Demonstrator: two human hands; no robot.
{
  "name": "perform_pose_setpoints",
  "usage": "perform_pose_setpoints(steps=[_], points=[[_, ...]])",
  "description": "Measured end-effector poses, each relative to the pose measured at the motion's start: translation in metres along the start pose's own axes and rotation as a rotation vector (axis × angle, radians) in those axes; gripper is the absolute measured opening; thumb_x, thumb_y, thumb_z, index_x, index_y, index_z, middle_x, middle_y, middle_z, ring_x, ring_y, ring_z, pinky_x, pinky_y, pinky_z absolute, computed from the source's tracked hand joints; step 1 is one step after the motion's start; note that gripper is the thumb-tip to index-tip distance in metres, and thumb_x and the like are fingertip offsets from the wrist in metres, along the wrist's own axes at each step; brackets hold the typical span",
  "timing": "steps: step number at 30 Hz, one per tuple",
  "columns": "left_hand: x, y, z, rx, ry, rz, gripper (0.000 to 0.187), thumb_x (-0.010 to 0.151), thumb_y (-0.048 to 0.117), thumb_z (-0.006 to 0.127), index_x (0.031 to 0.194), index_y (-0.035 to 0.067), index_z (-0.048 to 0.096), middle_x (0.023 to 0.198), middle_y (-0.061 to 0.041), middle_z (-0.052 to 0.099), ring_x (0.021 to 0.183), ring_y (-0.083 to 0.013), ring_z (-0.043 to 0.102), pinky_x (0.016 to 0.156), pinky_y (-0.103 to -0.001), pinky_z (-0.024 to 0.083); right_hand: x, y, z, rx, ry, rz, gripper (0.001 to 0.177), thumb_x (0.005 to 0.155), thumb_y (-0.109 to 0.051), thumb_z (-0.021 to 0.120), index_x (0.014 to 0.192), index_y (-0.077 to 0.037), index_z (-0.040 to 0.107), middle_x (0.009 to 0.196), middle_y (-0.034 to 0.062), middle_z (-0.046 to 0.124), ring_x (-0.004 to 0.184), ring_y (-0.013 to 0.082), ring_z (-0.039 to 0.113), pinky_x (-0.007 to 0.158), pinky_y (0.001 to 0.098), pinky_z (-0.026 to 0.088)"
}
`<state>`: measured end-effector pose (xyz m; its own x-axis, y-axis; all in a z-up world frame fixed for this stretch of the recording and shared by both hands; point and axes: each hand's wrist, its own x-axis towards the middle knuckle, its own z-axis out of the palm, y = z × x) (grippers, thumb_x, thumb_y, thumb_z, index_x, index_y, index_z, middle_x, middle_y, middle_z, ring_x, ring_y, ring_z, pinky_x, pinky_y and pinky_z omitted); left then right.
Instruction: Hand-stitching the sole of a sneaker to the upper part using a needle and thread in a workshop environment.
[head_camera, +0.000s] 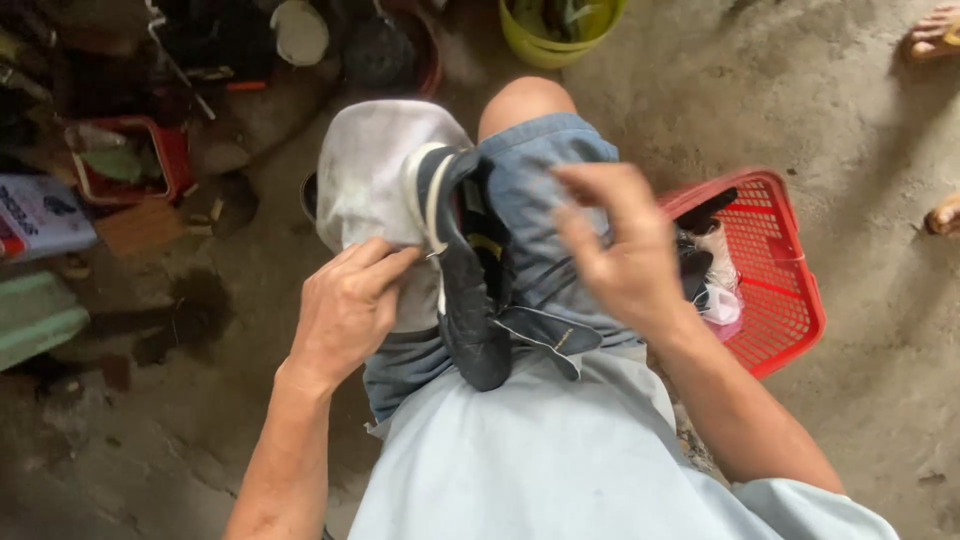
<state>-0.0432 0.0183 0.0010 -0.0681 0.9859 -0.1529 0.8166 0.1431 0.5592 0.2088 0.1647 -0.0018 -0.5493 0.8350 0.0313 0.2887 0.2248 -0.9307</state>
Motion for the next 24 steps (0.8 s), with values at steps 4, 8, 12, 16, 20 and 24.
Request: perform_pose_setpoints(steps=[4, 8, 12, 16, 20, 24], points=[[-0.010, -0.005, 0.000, -0.052, -0.012, -0.041, 0.022, 0.098, 0.011, 0.060, 0.110, 0.021, 0.075, 0.082, 0.002, 0.062, 0.083, -0.0222, 0.067, 0.073, -0.034, 0.056, -0.030, 0.024, 0.021, -0.227, -0.247, -0.177, 0.061, 0.092, -0.023, 0.078, 0.143, 0.000, 0.057, 0.121, 0.0230, 0.069, 0.119, 0.0424, 0.064, 0.111, 0.0519, 0.044], [-0.012, 0.000, -0.002, -0.058, 0.006, -0.037, 0.020, 0.099, 0.011, 0.059, 0.106, 0.021, 0.075, 0.078, 0.001, 0.059, 0.078, -0.0229, 0.066, 0.070, -0.034, 0.055, -0.041, 0.009, -0.003, -0.181, -0.426, -0.182, 0.051, 0.094, -0.019, 0.074, 0.140, -0.003, 0.060, 0.081, 0.0117, 0.073, 0.086, 0.0300, 0.075, 0.113, 0.0535, 0.041], [-0.013, 0.001, 0.001, -0.055, 0.011, -0.035, 0.019, 0.100, 0.011, 0.059, 0.106, 0.021, 0.075, 0.077, 0.000, 0.058, 0.077, -0.0225, 0.066, 0.069, -0.034, 0.055, -0.032, -0.018, -0.031, -0.165, -0.331, -0.027, 0.008, 0.092, -0.013, 0.076, 0.099, -0.011, 0.080, 0.082, 0.0068, 0.076, 0.081, 0.0251, 0.073, 0.083, 0.0396, 0.057], [-0.013, 0.003, 0.005, 0.007, 0.008, -0.007, 0.037, 0.090, -0.003, 0.055, 0.117, 0.013, 0.075, 0.086, 0.001, 0.059, 0.076, -0.0230, 0.057, 0.056, -0.039, 0.047, -0.026, -0.040, -0.056, -0.572, -0.128, -0.257, 0.014, 0.100, -0.012, 0.075, 0.109, -0.003, 0.069, 0.124, 0.0158, 0.067, 0.113, 0.0338, 0.062, 0.103, 0.0455, 0.047], [-0.010, 0.003, 0.008, 0.042, 0.008, -0.002, 0.037, 0.090, -0.002, 0.055, 0.117, 0.014, 0.074, 0.085, 0.000, 0.059, 0.076, -0.0242, 0.058, 0.053, -0.042, 0.047, -0.024, -0.068, -0.040, -0.302, -0.254, -0.231, 0.008, 0.097, -0.004, 0.071, 0.106, -0.006, 0.072, 0.101, 0.0044, 0.073, 0.093, 0.0235, 0.065, 0.089, 0.0353, 0.052], [-0.008, 0.006, 0.006, 0.070, 0.015, 0.025, 0.036, 0.090, -0.001, 0.056, 0.117, 0.016, 0.074, 0.083, -0.002, 0.056, 0.075, -0.0267, 0.058, 0.054, -0.044, 0.047, -0.014, -0.032, -0.005, -0.539, -0.592, -0.256, 0.019, 0.101, -0.016, 0.057, 0.119, -0.017, 0.063, 0.089, 0.0037, 0.058, 0.077, 0.0261, 0.063, 0.055, 0.0438, 0.046]])
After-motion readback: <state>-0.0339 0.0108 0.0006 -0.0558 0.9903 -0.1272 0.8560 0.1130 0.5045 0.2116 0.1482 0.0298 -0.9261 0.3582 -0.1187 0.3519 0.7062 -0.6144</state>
